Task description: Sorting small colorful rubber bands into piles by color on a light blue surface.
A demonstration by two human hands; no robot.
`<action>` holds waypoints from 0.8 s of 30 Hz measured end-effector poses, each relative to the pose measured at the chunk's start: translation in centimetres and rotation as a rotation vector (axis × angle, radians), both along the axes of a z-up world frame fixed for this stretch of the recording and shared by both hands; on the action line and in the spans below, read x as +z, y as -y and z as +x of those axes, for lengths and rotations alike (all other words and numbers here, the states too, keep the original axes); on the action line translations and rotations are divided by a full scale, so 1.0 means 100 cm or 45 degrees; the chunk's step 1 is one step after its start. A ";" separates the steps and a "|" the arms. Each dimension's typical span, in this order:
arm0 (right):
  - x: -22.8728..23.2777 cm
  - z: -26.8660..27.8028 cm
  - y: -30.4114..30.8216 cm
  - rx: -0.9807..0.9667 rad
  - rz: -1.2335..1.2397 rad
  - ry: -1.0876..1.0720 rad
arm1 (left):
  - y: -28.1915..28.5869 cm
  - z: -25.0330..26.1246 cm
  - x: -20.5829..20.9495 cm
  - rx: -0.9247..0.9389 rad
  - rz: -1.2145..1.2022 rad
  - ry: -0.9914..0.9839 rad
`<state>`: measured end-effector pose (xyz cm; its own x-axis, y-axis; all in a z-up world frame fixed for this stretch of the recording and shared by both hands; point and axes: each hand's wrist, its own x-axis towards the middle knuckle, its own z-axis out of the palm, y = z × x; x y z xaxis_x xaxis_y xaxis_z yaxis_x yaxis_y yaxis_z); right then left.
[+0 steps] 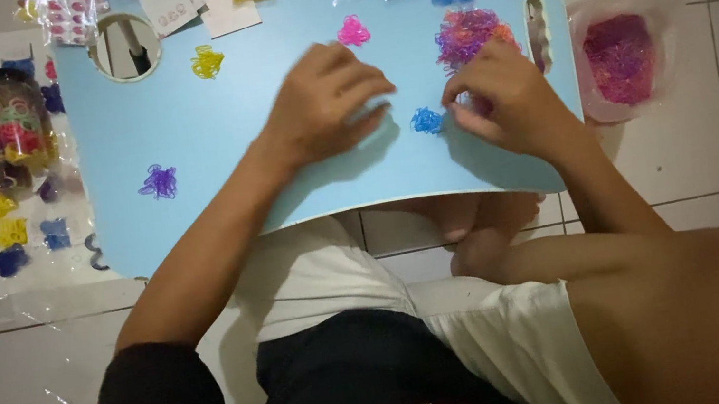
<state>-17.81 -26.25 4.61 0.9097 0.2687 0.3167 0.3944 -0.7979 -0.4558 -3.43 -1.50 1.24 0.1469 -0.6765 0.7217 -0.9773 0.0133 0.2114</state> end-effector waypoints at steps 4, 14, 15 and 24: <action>-0.029 0.009 -0.003 0.073 0.234 0.197 | 0.021 -0.010 -0.028 -0.049 -0.179 0.073; -0.031 0.009 -0.016 0.137 0.378 0.147 | 0.022 -0.017 -0.023 -0.042 -0.176 0.085; -0.032 0.009 -0.016 0.137 0.364 0.159 | 0.022 -0.017 -0.021 -0.053 -0.167 0.107; -0.017 0.012 -0.013 0.105 0.074 0.257 | -0.008 0.014 -0.010 0.087 -0.213 0.023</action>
<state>-16.57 -24.93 2.87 0.8022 0.3155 0.5070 0.5449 -0.7340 -0.4054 -2.01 -0.74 0.23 0.1744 -0.5356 0.8263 -0.9808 -0.0201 0.1940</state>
